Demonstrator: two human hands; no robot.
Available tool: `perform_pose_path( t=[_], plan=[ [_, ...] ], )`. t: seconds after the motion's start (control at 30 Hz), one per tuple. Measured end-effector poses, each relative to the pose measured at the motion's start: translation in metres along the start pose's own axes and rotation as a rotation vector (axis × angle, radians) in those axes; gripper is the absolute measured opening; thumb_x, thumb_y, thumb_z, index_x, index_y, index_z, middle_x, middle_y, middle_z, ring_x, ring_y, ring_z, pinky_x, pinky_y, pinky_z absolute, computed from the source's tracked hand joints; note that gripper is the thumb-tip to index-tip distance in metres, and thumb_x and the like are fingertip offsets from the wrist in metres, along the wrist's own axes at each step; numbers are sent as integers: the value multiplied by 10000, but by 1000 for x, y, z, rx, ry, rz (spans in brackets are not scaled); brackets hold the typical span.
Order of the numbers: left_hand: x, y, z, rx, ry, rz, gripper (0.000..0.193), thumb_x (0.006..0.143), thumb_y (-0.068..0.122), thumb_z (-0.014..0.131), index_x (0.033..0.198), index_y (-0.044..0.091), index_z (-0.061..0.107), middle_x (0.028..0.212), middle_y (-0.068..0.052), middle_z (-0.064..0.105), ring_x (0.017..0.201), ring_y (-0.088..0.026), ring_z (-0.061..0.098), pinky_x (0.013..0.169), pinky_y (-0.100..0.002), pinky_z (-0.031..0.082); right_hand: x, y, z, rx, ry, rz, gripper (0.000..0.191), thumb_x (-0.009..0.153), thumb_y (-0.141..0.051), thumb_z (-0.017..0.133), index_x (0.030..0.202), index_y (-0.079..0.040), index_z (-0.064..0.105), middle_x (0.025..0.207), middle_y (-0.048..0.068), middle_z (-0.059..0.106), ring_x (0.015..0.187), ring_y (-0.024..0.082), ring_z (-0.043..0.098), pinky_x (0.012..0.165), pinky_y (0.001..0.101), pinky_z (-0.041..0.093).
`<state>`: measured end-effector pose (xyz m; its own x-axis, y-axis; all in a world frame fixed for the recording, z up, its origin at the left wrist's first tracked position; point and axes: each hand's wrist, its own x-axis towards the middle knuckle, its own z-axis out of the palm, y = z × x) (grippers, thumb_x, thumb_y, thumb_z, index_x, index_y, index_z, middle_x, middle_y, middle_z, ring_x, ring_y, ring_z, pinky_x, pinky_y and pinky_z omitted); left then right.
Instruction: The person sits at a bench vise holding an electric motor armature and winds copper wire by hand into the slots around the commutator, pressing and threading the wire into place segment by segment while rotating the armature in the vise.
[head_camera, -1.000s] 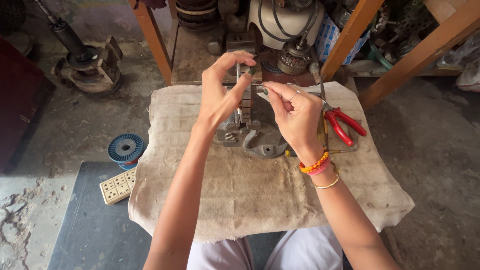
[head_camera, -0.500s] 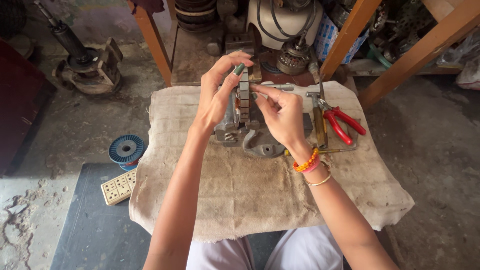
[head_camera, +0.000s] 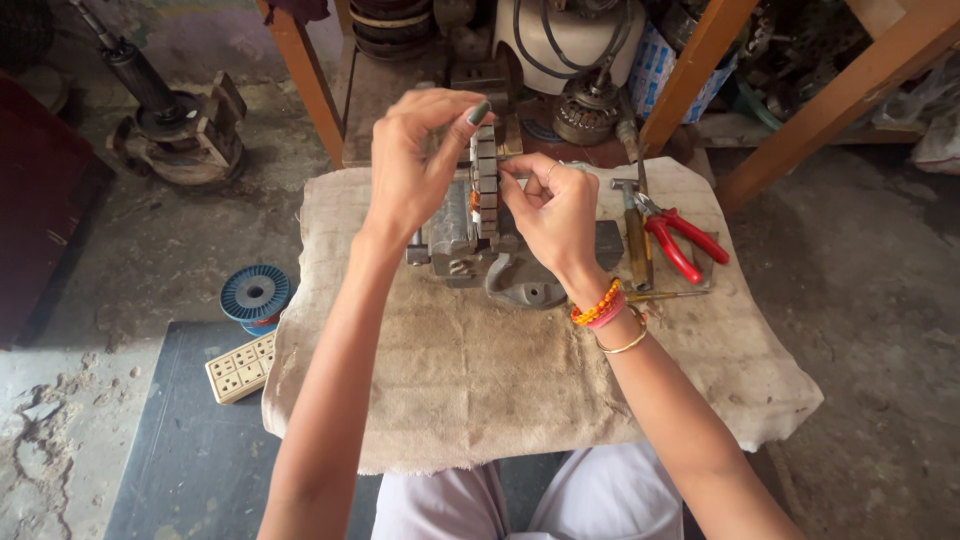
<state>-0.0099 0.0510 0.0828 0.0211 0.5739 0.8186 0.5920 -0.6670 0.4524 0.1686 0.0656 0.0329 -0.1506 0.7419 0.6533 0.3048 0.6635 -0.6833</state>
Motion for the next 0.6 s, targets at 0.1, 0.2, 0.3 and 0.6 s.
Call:
perform_pose_path(
  t=[0.1, 0.2, 0.3, 0.6],
  plan=[
    [-1, 13, -8, 88, -20, 86, 110, 957, 102, 752, 1044, 52, 795, 1038, -67, 763, 992, -244, 664, 858, -357, 547, -1, -1, 3, -36, 25, -36, 67, 889, -41, 748, 946, -10, 765, 505, -11, 501, 485, 18, 417, 473, 245, 313],
    [1, 23, -4, 96, -40, 175, 143, 916, 87, 757, 1052, 62, 793, 986, -67, 760, 904, -228, 667, 789, -354, 544, -2, 0, 5, -78, 58, -92, 81, 883, -32, 747, 961, -11, 749, 502, 15, 467, 462, 41, 410, 474, 249, 326],
    [3, 27, 6, -51, -159, -95, 143, 938, 47, 728, 1060, 31, 802, 784, -94, 715, 611, -175, 600, 561, -338, 453, -1, 2, 5, -96, 32, -77, 50, 892, -29, 749, 941, -29, 735, 494, 14, 458, 452, 43, 414, 469, 257, 317],
    [-36, 16, -1, -305, -47, -257, 156, 1014, -1, 625, 1111, -28, 745, 792, -47, 730, 701, -69, 687, 635, -220, 575, -5, 5, 7, -19, 21, -89, 40, 936, -30, 729, 970, -23, 709, 515, -19, 439, 486, 34, 391, 473, 245, 303]
  ],
)
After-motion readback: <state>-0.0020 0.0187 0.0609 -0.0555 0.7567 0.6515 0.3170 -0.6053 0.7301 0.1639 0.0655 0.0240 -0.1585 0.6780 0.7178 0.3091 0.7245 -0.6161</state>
